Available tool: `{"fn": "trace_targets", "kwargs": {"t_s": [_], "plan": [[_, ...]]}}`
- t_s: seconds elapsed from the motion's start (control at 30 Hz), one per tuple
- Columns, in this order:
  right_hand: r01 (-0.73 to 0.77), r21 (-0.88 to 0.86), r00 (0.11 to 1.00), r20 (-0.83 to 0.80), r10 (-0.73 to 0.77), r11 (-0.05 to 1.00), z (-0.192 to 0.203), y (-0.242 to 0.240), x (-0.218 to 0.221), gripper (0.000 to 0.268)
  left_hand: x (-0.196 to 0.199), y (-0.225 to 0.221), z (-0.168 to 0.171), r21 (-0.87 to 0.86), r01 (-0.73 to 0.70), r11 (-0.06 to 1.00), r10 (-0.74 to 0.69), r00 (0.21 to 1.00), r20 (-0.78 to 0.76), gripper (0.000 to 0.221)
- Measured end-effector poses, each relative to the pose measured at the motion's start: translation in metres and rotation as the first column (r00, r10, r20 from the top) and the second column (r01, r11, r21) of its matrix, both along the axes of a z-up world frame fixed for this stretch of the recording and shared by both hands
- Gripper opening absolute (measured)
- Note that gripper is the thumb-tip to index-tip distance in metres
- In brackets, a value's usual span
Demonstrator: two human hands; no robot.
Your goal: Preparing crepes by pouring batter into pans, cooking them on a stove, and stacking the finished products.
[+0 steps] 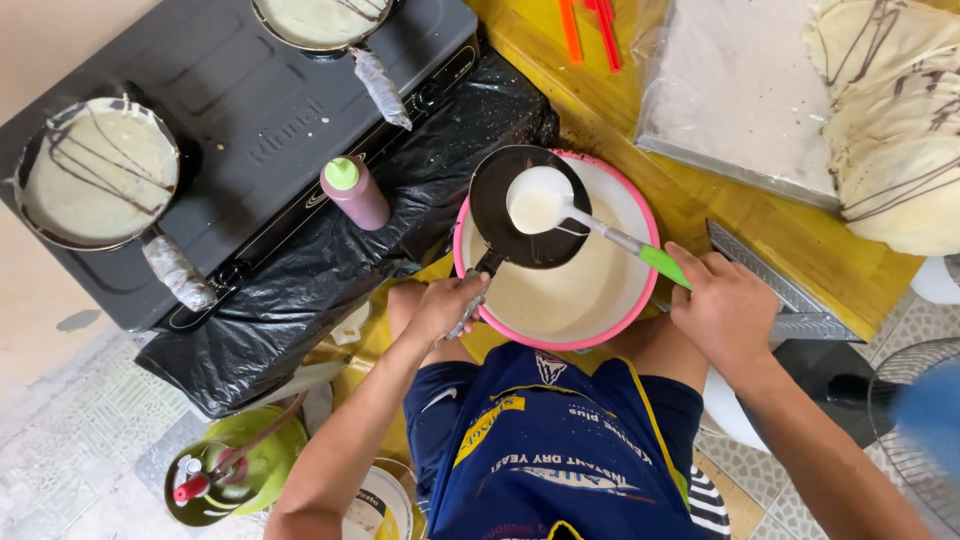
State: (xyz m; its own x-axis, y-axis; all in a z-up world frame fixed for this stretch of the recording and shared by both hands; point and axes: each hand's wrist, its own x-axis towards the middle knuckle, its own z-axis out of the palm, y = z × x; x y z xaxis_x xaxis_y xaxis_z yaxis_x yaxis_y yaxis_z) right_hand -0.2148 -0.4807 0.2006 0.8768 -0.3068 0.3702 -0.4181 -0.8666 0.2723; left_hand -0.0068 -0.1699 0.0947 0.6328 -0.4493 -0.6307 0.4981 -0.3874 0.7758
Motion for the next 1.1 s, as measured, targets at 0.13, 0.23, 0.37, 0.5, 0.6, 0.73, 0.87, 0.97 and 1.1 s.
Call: {"fn": "trace_targets", "kwargs": {"t_s": [0.13, 0.23, 0.37, 0.5, 0.6, 0.73, 0.87, 0.97, 1.1], "plan": [[-0.110, -0.260, 0.962, 0.213, 0.168, 0.959, -0.007, 0.000, 0.016, 0.052, 0.003, -0.003, 0.039, -0.025, -0.125, 0.992, 0.124, 0.992, -0.034, 0.049], [-0.123, -0.260, 0.952, 0.241, 0.188, 0.958, -0.003, -0.001, 0.029, 0.057, 0.011, 0.001, 0.035, -0.041, -0.169, 0.985, 0.169, 0.986, -0.016, 0.048], [-0.129, -0.242, 0.941, 0.277, 0.196, 0.962, 0.002, 0.000, 0.052, 0.055, -0.009, 0.008, 0.019, -0.136, -0.248, 0.959, 0.242, 0.969, -0.059, 0.051], [-0.188, -0.234, 0.910, 0.325, 0.259, 0.954, 0.014, 0.012, 0.064, 0.050, -0.043, 0.000, -0.026, -0.349, -0.386, 0.854, 0.302, 0.914, -0.273, 0.052], [-0.196, -0.249, 0.909, 0.316, 0.271, 0.948, 0.019, 0.018, 0.060, 0.051, -0.061, -0.027, -0.062, -0.466, -0.446, 0.764, 0.358, 0.894, -0.270, 0.045], [-0.205, -0.261, 0.915, 0.292, 0.280, 0.943, 0.021, 0.018, 0.038, 0.048, -0.051, -0.058, -0.055, -0.552, -0.478, 0.683, 0.447, 0.872, -0.202, 0.036], [-0.159, -0.243, 0.939, 0.262, 0.222, 0.957, 0.017, 0.031, 0.020, 0.049, -0.034, -0.070, -0.016, -0.537, -0.457, 0.709, 0.411, 0.887, -0.212, 0.038], [-0.157, -0.180, 0.945, 0.258, 0.201, 0.971, 0.007, 0.035, 0.018, 0.049, -0.024, -0.071, 0.009, -0.447, -0.362, 0.818, 0.259, 0.926, -0.276, 0.045], [-0.036, -0.030, 0.969, 0.244, 0.042, 0.999, -0.006, 0.026, 0.020, 0.050, 0.005, -0.071, -0.001, -0.310, -0.131, 0.942, 0.009, 0.931, -0.364, 0.057]]}}
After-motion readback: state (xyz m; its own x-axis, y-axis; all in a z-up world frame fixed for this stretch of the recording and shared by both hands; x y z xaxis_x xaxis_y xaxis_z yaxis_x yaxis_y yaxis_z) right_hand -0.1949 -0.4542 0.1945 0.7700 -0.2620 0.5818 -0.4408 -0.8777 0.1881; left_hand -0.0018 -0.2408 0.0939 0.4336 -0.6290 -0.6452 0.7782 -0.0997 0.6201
